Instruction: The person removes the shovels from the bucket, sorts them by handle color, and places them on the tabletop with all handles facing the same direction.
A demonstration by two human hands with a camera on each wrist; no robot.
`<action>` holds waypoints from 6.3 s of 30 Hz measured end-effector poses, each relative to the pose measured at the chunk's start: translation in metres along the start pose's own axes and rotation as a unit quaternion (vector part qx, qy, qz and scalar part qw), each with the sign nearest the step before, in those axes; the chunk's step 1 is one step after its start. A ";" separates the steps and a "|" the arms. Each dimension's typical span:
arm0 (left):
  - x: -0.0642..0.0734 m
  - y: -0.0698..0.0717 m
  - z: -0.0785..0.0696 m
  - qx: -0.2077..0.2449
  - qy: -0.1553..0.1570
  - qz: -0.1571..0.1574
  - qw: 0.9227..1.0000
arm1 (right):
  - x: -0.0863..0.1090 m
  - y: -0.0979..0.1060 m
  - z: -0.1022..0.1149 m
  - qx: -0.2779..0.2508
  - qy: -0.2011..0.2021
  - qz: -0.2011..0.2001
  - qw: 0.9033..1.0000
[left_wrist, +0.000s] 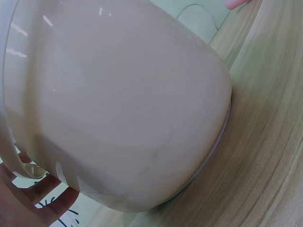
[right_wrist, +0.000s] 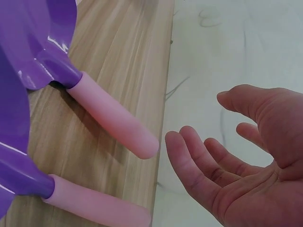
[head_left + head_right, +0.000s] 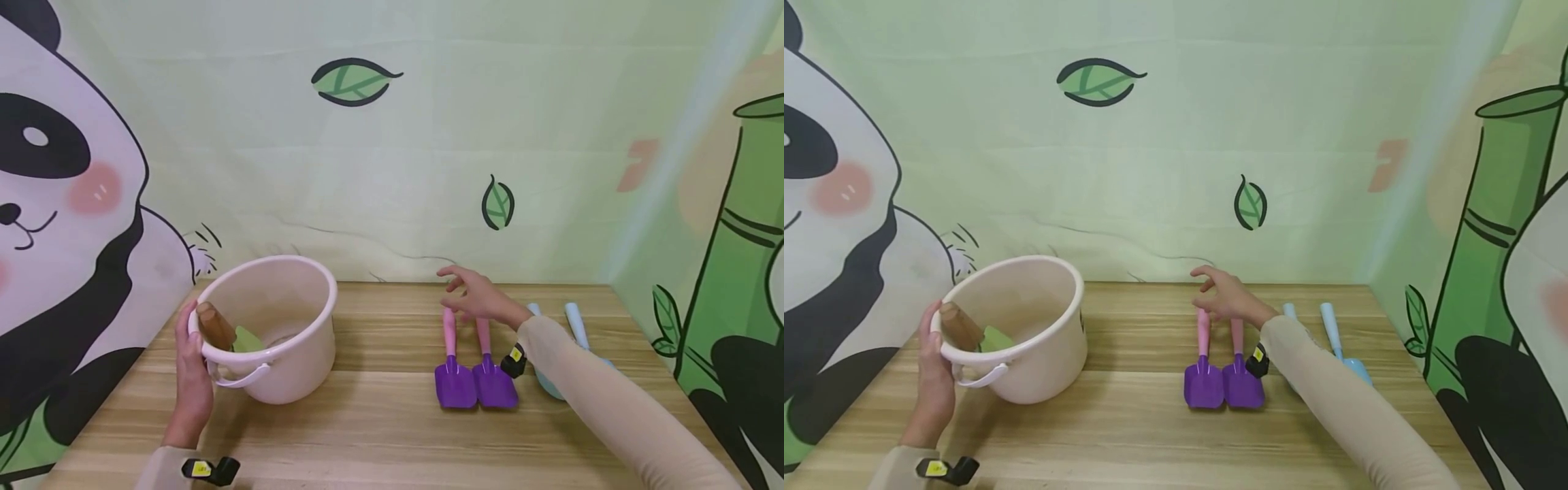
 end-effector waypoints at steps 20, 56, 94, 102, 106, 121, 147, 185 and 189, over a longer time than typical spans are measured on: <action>-0.001 0.001 0.000 -0.014 -0.002 -0.002 1.000 | -0.003 0.002 0.007 -0.001 0.012 0.001 1.000; 0.000 0.001 0.001 -0.011 -0.007 -0.006 1.000 | -0.016 0.002 0.020 0.030 0.016 0.016 0.999; -0.002 0.002 0.002 -0.012 0.010 -0.002 1.000 | -0.035 0.011 0.057 0.071 0.049 0.028 0.996; -0.002 0.003 0.004 -0.011 0.015 -0.005 1.000 | -0.044 0.012 0.069 0.073 0.058 0.037 0.995; -0.001 0.003 0.005 -0.018 0.020 -0.003 1.000 | -0.049 0.013 0.077 0.082 0.058 0.041 0.994; -0.003 0.003 0.003 -0.015 0.010 -0.005 1.000 | -0.067 0.015 0.118 0.103 0.094 0.058 0.989; -0.003 0.004 0.003 -0.041 0.009 -0.004 0.999 | -0.094 -0.002 0.173 0.145 0.133 0.121 0.973; 0.000 0.006 0.005 -0.018 0.006 -0.002 1.000 | -0.128 -0.048 0.226 0.112 0.160 0.213 0.957; -0.001 0.006 0.003 -0.010 0.001 0.000 1.000 | -0.133 -0.057 0.229 0.098 0.156 0.232 0.955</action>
Point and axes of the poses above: each hand's wrist, its own x-axis away from the middle knuckle, its own y-axis out of the back of the hand, z = x × y, the point moved 10 cm from there along -x, towards the middle knuckle, and after that the axes turned 15 degrees about y, right-handed, at the moved point
